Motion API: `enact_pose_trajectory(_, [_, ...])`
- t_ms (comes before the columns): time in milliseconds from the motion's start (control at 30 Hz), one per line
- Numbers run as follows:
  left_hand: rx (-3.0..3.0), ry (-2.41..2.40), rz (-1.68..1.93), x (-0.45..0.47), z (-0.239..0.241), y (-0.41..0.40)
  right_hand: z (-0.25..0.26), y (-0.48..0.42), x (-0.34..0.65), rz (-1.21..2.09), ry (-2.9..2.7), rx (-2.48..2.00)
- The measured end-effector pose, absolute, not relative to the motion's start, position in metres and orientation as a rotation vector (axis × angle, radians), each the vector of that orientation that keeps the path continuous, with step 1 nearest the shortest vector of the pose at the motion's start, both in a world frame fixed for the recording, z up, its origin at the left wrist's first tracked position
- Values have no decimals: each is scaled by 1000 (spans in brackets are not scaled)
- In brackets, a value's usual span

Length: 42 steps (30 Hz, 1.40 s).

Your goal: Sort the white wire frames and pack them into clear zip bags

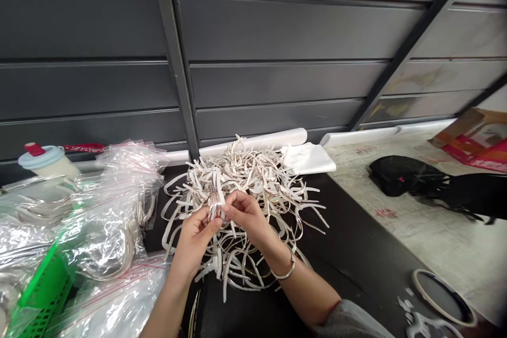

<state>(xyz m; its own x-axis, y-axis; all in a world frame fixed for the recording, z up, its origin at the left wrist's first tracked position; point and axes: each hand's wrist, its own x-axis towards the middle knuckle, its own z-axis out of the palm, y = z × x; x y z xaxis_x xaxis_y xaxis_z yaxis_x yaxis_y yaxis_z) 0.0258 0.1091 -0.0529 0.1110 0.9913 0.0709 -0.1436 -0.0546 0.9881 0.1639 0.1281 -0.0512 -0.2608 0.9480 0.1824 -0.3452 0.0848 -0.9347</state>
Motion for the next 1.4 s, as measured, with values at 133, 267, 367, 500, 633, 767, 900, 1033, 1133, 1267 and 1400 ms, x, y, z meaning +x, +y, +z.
enact_pose_trajectory(133, [899,870,1235,22,-46,111,-44,132,182,1374,-1248,-740])
enact_pose_trajectory(267, [612,797,1277,15,-43,116,-38,144,221,1073,-1096,-819])
enact_pose_trajectory(367, [469,789,1296,12,-41,119,-35,152,247,856,-996,-858])
enact_pose_trajectory(500, [249,832,1271,11,-38,122,-35,157,267,630,-946,-937])
enact_pose_trajectory(633, [112,814,1249,9,-32,125,-46,166,283,325,-1054,-1253])
enact_pose_trajectory(767, [105,855,1310,6,-25,124,-60,179,298,220,-1391,-1691])
enact_pose_trajectory(900, [313,922,1368,3,-27,121,-70,186,299,337,-1586,-1797])
enact_pose_trajectory(1033, [787,1001,1325,0,-38,119,-80,191,295,480,-1724,-1846])
enact_pose_trajectory(1133, [959,1064,1306,3,-46,118,-84,193,293,527,-1807,-1819])
enact_pose_trajectory(1267, [1035,1106,1320,11,-51,118,-72,187,284,554,-1882,-1685])
enact_pose_trajectory(1400, [1147,1133,1211,16,-56,121,-49,167,259,629,-1915,-1311])
